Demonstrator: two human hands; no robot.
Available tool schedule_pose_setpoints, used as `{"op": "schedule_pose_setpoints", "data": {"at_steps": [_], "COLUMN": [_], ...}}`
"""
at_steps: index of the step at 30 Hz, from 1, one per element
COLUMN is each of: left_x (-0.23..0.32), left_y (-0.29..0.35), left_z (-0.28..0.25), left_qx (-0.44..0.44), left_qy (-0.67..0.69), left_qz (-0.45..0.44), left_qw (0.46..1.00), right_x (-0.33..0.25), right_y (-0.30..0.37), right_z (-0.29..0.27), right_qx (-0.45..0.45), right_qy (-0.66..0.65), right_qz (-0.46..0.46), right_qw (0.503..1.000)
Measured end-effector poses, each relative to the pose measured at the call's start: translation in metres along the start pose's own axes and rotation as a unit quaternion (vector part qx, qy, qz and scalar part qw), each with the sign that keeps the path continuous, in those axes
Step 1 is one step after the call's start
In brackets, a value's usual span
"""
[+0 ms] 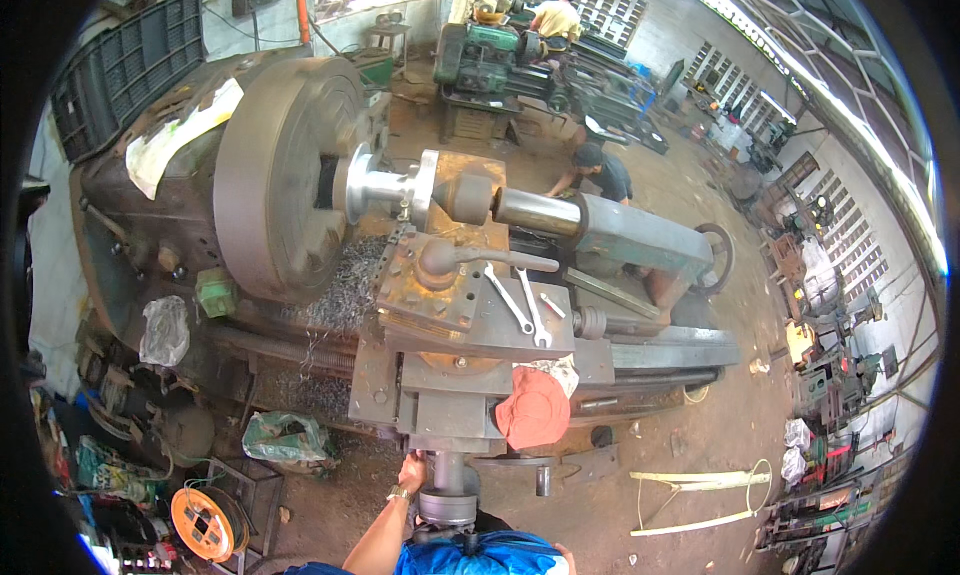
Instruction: The person operates a metal lathe, turning a cylindrical workpiece while holding and adjusting the machine's control levers. Metal shavings accumulate on the bed as the lathe runs. The person occasionally wipes the lathe with a red cloth.
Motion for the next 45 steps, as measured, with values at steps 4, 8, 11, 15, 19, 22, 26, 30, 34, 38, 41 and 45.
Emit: {"op": "schedule_pose_setpoints", "data": {"at_steps": [4, 8, 11, 15, 19, 22, 26, 30, 34, 38, 41, 45], "left_x": [-0.004, -0.009, -0.011, -0.012, -0.009, -0.015, -0.007, -0.020, -0.016, -0.028, -0.039, -0.054], "left_y": [0.000, -0.003, -0.005, -0.013, -0.019, -0.020, -0.016, -0.016, -0.016, -0.021, -0.032, -0.034], "left_z": [0.001, 0.006, 0.008, 0.012, 0.011, 0.013, 0.002, 0.012, 0.014, 0.020, 0.032, 0.048], "left_qx": [-0.015, -0.024, -0.007, 0.042, 0.053, 0.024, 0.103, 0.072, 0.057, 0.086, 0.100, 0.092], "left_qy": [-0.007, -0.004, 0.045, 0.116, 0.042, 0.008, 0.049, 0.049, 0.110, 0.122, 0.106, 0.080], "left_qz": [-0.020, -0.016, 0.041, 0.103, 0.126, 0.073, 0.097, 0.048, 0.110, 0.116, 0.165, 0.251], "left_qw": [1.000, 1.000, 0.998, 0.987, 0.990, 0.997, 0.989, 0.995, 0.986, 0.982, 0.975, 0.960], "right_x": [0.009, -0.031, -0.071, -0.154, -0.208, -0.221, -0.219, -0.213, -0.214, -0.206, -0.202, -0.205], "right_y": [-0.020, -0.023, -0.045, -0.071, -0.098, -0.112, -0.114, -0.117, -0.122, -0.129, -0.132, -0.131], "right_z": [-0.003, -0.015, -0.049, -0.096, -0.073, -0.043, -0.028, -0.035, -0.039, -0.041, -0.038, -0.032], "right_qx": [-0.009, -0.101, -0.060, 0.125, 0.107, 0.005, -0.052, -0.040, -0.057, -0.076, -0.101, -0.130], "right_qy": [0.040, 0.140, 0.168, -0.081, -0.047, -0.089, -0.056, 0.034, 0.056, 0.017, -0.024, -0.056], "right_qz": [-0.030, -0.088, -0.004, -0.034, -0.008, 0.011, -0.006, 0.013, 0.028, 0.054, 0.041, 0.008], "right_qw": [0.999, 0.981, 0.984, 0.988, 0.993, 0.996, 0.997, 0.999, 0.996, 0.995, 0.994, 0.990]}}
Point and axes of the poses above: each hand's wrist, its own y-axis away from the middle knuckle, its own z-axis out of the palm, x = y × z, the point moved 10 cm from there along -y, towards the middle knuckle, and after that the axes turned 15 degrees about z, right-handed, at the moved point
